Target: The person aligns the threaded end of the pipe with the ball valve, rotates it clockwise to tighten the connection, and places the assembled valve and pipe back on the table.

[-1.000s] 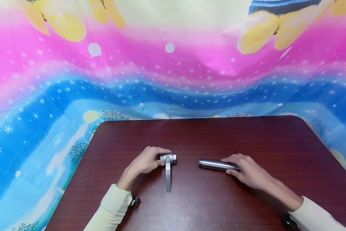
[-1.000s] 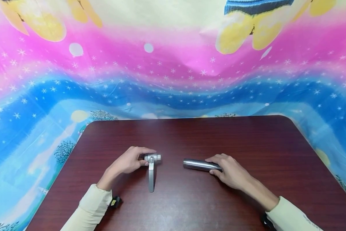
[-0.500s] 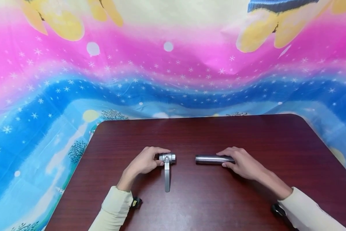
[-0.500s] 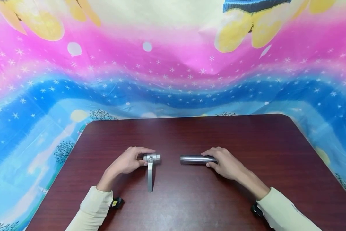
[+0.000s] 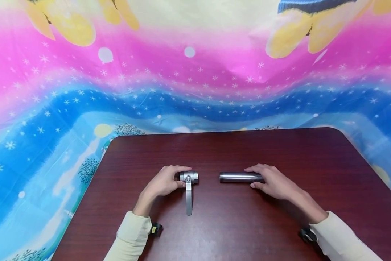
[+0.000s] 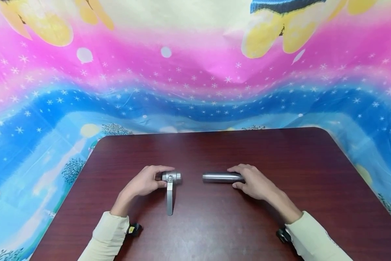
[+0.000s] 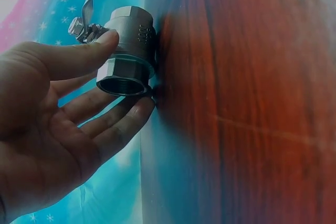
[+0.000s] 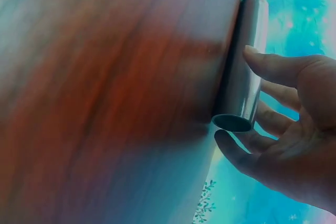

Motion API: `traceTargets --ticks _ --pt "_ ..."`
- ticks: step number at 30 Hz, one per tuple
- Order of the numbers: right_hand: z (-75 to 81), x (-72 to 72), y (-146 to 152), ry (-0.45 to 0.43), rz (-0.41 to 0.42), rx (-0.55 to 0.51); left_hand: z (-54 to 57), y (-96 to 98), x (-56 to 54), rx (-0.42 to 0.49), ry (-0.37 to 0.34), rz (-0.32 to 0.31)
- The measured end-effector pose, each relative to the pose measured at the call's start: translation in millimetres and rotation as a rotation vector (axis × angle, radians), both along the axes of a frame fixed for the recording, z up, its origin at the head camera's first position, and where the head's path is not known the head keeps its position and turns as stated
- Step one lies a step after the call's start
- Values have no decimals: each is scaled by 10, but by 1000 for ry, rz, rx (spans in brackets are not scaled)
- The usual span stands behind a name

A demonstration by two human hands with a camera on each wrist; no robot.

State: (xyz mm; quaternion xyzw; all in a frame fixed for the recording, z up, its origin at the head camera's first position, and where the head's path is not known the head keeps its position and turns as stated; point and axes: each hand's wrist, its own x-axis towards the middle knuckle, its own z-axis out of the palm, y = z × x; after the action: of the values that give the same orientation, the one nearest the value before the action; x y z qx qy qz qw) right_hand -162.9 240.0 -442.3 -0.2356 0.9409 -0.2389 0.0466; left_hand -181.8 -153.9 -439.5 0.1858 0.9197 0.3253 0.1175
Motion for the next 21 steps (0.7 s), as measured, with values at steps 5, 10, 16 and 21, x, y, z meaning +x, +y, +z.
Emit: traceTargets --ticks 5,10,16,21 --pt "-2 -10 20 3 -3 -8 -5 9 -11 4 -20 12" --pt "-1 -3 22 -5 -12 -4 -19 22 -13 -2 -32 15" --pt "-9 -3 30 -19 -14 -13 -18 40 -7 -7 -20 19" --pt "-26 -4 34 -10 -15 -25 -27 42 -11 -9 -4 16"
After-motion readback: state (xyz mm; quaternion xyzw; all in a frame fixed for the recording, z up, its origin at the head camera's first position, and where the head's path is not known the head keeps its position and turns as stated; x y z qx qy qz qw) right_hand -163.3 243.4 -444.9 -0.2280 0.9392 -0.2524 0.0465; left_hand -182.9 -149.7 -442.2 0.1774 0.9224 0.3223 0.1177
